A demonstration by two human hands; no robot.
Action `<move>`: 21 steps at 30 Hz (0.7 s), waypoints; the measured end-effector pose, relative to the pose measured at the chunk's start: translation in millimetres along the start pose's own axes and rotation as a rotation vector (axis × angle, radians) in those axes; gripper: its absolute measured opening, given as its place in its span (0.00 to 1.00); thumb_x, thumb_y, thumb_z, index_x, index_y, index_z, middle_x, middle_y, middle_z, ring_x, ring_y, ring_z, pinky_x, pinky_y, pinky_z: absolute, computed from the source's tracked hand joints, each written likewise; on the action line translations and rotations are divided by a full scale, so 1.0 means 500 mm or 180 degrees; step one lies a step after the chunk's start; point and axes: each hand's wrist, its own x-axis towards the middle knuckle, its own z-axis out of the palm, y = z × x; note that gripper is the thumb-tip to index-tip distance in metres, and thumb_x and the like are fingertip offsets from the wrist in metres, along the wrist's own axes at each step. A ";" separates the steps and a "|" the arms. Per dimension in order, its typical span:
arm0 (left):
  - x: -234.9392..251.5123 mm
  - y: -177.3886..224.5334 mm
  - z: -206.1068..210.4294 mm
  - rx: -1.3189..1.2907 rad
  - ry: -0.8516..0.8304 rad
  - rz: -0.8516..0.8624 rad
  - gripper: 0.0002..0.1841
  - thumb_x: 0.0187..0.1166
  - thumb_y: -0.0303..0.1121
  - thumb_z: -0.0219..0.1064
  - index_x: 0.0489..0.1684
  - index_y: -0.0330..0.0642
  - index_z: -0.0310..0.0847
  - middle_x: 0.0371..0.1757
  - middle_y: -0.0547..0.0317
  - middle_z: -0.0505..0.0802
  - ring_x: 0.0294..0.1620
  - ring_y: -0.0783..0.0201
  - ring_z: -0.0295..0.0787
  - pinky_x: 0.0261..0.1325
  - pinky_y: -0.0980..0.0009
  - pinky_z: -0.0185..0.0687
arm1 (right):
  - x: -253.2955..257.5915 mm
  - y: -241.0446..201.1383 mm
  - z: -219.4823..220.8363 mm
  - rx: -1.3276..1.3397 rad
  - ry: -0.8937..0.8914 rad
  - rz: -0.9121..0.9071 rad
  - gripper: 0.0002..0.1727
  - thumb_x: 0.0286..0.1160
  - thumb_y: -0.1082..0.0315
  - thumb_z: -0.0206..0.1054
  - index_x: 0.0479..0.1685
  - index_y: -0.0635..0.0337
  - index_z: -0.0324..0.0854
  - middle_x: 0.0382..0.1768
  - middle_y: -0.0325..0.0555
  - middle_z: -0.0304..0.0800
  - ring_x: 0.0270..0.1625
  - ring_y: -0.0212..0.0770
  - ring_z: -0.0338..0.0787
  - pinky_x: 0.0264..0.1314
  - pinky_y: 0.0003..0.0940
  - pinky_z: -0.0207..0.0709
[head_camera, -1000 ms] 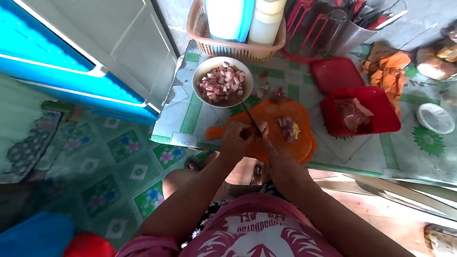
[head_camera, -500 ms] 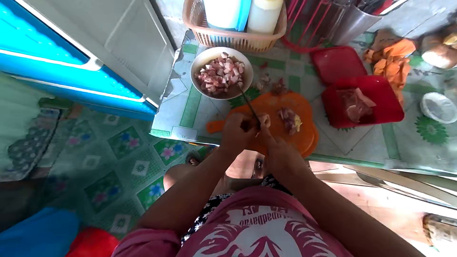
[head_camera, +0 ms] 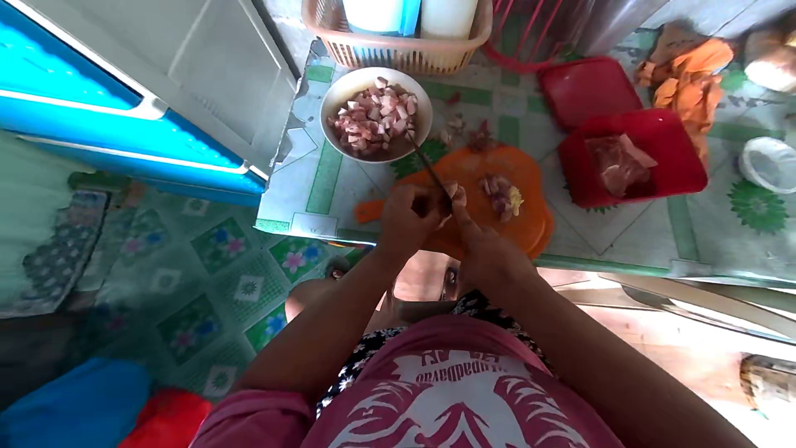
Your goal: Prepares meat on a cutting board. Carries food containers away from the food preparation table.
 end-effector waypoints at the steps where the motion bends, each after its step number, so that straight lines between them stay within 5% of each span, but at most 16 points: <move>1: 0.005 0.004 -0.001 -0.0025 -0.0036 -0.0091 0.17 0.69 0.37 0.78 0.50 0.36 0.87 0.46 0.50 0.90 0.44 0.63 0.89 0.52 0.63 0.87 | -0.005 0.009 -0.019 0.0179 -0.0059 -0.0044 0.41 0.91 0.69 0.53 0.98 0.36 0.38 0.64 0.60 0.85 0.60 0.60 0.90 0.59 0.59 0.84; 3: 0.007 0.011 -0.002 -0.0089 -0.0142 -0.0283 0.17 0.69 0.37 0.79 0.51 0.37 0.85 0.48 0.49 0.90 0.45 0.62 0.88 0.53 0.60 0.87 | -0.030 0.034 -0.063 0.0563 -0.0198 -0.0100 0.36 0.92 0.65 0.54 0.97 0.37 0.46 0.57 0.61 0.89 0.51 0.58 0.91 0.55 0.60 0.83; 8: 0.009 0.031 -0.021 0.0021 -0.0334 -0.0312 0.22 0.71 0.37 0.78 0.61 0.38 0.84 0.57 0.47 0.88 0.53 0.59 0.89 0.59 0.59 0.88 | -0.112 0.112 -0.113 0.1275 0.0322 -0.0192 0.38 0.88 0.63 0.61 0.94 0.24 0.53 0.35 0.47 0.88 0.22 0.38 0.83 0.26 0.40 0.82; 11: -0.022 0.038 -0.028 0.0461 -0.0175 0.0311 0.27 0.72 0.38 0.77 0.69 0.37 0.79 0.68 0.43 0.84 0.65 0.54 0.85 0.67 0.55 0.84 | -0.140 0.158 -0.098 0.1604 0.0509 -0.0207 0.37 0.86 0.63 0.63 0.93 0.23 0.57 0.29 0.41 0.87 0.19 0.31 0.82 0.22 0.32 0.81; 14: -0.051 0.053 -0.021 0.1108 -0.0497 0.1408 0.18 0.79 0.35 0.69 0.63 0.35 0.85 0.67 0.42 0.89 0.72 0.46 0.84 0.76 0.48 0.78 | -0.149 0.192 -0.078 0.1811 0.0669 -0.0162 0.36 0.85 0.63 0.62 0.93 0.28 0.58 0.30 0.39 0.88 0.19 0.29 0.82 0.22 0.28 0.81; 17: -0.065 0.085 0.007 0.1655 -0.1840 0.1099 0.14 0.86 0.36 0.61 0.60 0.39 0.86 0.59 0.46 0.91 0.64 0.47 0.89 0.66 0.49 0.85 | -0.156 0.216 -0.074 0.2208 0.0825 -0.0091 0.37 0.84 0.66 0.63 0.93 0.32 0.59 0.28 0.39 0.87 0.17 0.29 0.82 0.21 0.27 0.82; 21: -0.066 0.106 0.043 0.1967 -0.2005 0.1091 0.16 0.88 0.27 0.55 0.64 0.38 0.86 0.58 0.40 0.91 0.64 0.42 0.89 0.64 0.49 0.86 | -0.165 0.259 -0.072 0.4361 0.0524 -0.0552 0.35 0.83 0.70 0.53 0.92 0.35 0.59 0.29 0.42 0.86 0.14 0.29 0.79 0.14 0.23 0.78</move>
